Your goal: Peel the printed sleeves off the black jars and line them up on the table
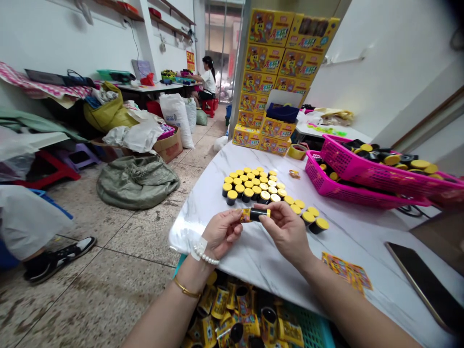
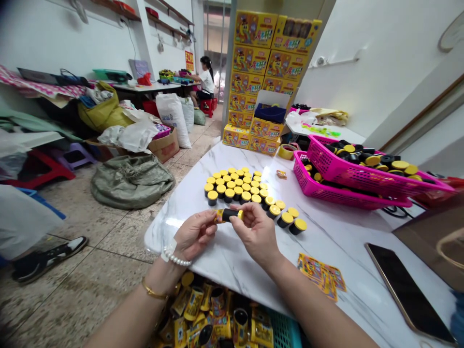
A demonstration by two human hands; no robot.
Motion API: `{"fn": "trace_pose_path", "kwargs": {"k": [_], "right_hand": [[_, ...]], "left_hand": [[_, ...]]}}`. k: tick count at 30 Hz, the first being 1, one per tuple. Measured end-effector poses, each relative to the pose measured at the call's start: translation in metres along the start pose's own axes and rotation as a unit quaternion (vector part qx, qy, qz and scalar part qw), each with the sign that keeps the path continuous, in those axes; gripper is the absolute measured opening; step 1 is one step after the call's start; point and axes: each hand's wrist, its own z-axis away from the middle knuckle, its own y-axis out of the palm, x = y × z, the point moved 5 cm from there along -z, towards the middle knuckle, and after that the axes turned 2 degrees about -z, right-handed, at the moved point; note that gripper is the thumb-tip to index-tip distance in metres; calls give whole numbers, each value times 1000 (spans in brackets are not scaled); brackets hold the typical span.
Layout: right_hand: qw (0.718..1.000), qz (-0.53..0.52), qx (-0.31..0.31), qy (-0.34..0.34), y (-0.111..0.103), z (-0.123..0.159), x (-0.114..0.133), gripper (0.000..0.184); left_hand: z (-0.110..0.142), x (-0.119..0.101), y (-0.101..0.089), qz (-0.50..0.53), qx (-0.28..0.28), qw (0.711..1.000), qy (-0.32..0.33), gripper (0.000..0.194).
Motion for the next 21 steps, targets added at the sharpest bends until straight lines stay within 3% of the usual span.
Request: {"fn": "trace_pose_path", "kwargs": {"k": [4, 10, 16, 21], "right_hand": [[991, 107, 12, -81, -3, 4, 6, 22], [940, 247, 51, -232, -1, 9, 20, 34], [958, 204, 81, -184, 1, 6, 16, 27], [948, 211, 72, -226, 1, 7, 20, 29]], "left_hand": [[-1, 0, 0, 21, 3, 1000, 3, 11], [-1, -1, -4, 40, -8, 999, 15, 8], [0, -1, -3, 5, -16, 999, 37, 14], [2, -2, -3, -55, -39, 996, 61, 27]]}}
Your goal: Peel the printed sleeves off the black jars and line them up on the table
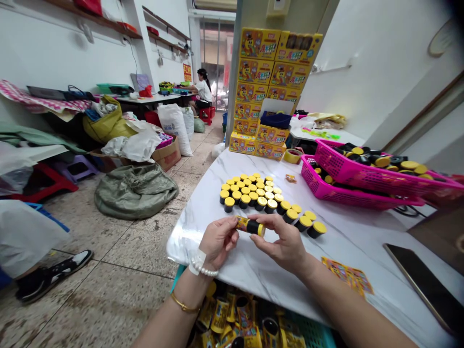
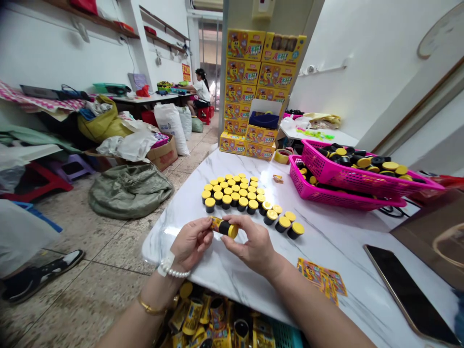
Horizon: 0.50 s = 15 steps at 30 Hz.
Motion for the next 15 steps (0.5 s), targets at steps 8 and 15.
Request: {"fn": "trace_pose_path", "kwargs": {"k": [8, 15], "right_hand": [[997, 3, -66, -41, -8, -6, 4, 29], [997, -71, -26, -25, 1, -9, 4, 32]], "left_hand": [[3, -6, -3, 9, -64, 996, 67, 41], [8, 0, 4, -87, 41, 992, 80, 44]]}}
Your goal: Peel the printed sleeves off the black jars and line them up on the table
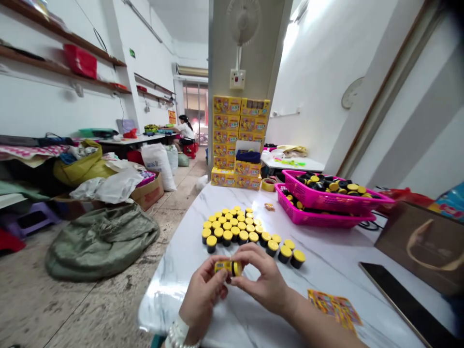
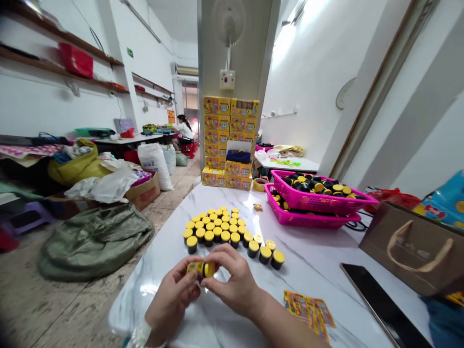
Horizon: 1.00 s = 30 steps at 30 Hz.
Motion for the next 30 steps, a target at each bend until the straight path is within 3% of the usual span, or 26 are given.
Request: {"fn": "trace_pose_path", "kwargs": {"k": [6, 10, 13, 19, 23, 28, 30], "right_hand": [[999, -5, 37, -10, 2, 1, -14, 33], [998, -35, 50, 21, 0, 5, -22, 32], [997, -41, 46, 39, 0, 8, -20, 32], [993, -71, 30, 89, 3, 11, -15, 26], [996, -54, 26, 65, 4, 11, -18, 23], [1000, -12, 7, -4, 1, 11, -15, 22], [999, -26, -2, 20, 3, 13, -17, 21]], "left_hand": [[-3, -1, 0, -86, 6, 996, 35, 36], [2, 0, 3, -77, 32, 996, -29, 44], [7, -4, 0, -90, 21, 994, -66, 45], [10, -14, -2, -116, 30, 992, -26, 44], [5, -11, -2, -126, 39, 991, -16, 44], [0, -6, -3, -101, 45, 990, -85, 49], [-1, -4, -4, -97, 39, 991, -87, 46]]}}
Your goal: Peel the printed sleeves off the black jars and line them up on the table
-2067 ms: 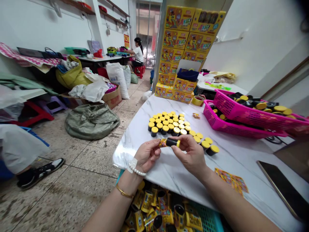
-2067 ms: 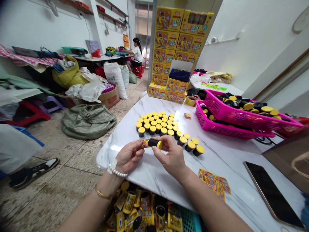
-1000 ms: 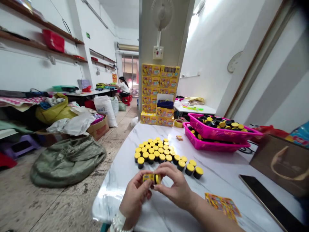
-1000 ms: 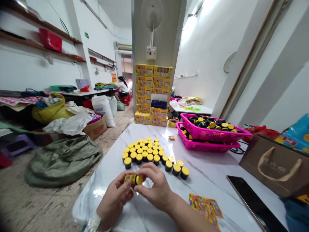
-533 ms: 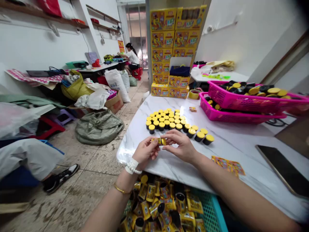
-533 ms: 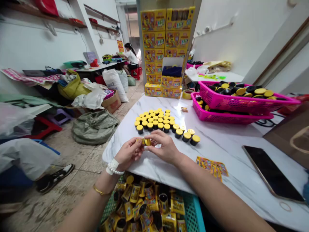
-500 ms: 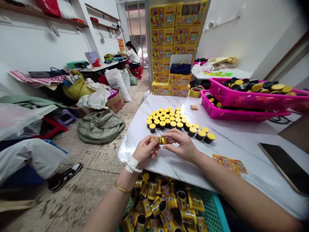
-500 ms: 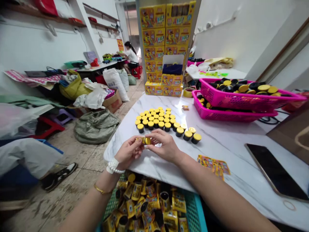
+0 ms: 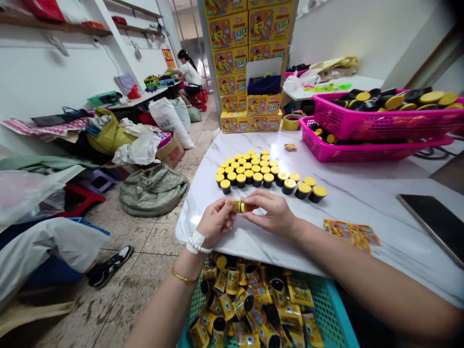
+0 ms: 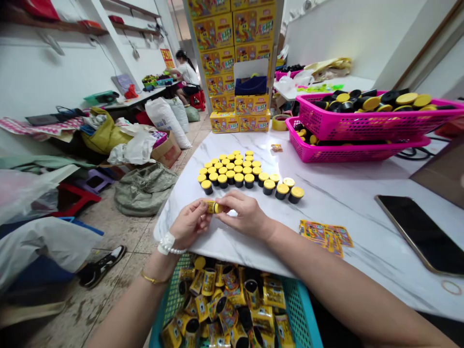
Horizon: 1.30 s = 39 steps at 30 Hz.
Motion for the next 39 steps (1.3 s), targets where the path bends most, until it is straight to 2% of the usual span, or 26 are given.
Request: {"fn": "trace_pose_path", "kwargs": {"k": [1, 3, 6, 8, 11, 14, 17, 19, 21, 25, 29, 31, 34, 36, 39], "right_hand": [[999, -19, -10, 39, 1, 1, -4, 21], [983, -87, -29, 161, 6, 5, -16, 21], [916, -219, -26, 337, 16, 13, -32, 25], [887, -265, -14, 378, 20, 14, -34, 28], [901, -274, -6, 337, 17, 8, -29, 30], [912, -287, 14, 292, 17, 6, -26, 34], [927, -279, 27, 248, 17, 7, -26, 37], [940, -269, 23, 211, 15, 6, -23, 30], [944, -270, 13, 191, 12, 5, -21, 19], [942, -274, -17, 192, 7, 5, -15, 13], [949, -248, 33, 191, 11, 4, -7, 22], [953, -240, 50, 176, 12, 4, -2, 19], [956, -245, 29, 160, 8, 5, 0, 7], [956, -242, 22, 164, 6, 5, -1, 8], [966, -193, 60, 158, 5, 4, -2, 19]], "left_hand": [[-1, 0, 0, 0, -4, 1000, 15, 43], [-1, -3, 1, -14, -12, 998, 61, 39], [0, -7, 4, -97, -20, 989, 110, 36], [1, -10, 5, -148, -14, 982, 117, 38], [0, -10, 3, -132, -5, 986, 102, 48], [-3, -6, -1, -79, 6, 995, 67, 45], [-6, -3, -2, -76, 3, 996, 37, 46], [-7, -2, -1, -72, -6, 997, 27, 49], [-7, 0, 3, -35, 20, 999, 4, 52], [-2, 3, 12, 58, 109, 991, -52, 50], [1, 3, 13, 46, 118, 990, -67, 43], [3, 3, 15, 41, 137, 987, -76, 42], [6, 2, 18, 68, 174, 979, -85, 40], [6, 4, 17, 73, 174, 978, -88, 39], [3, 8, 13, 63, 143, 984, -83, 43]]}}
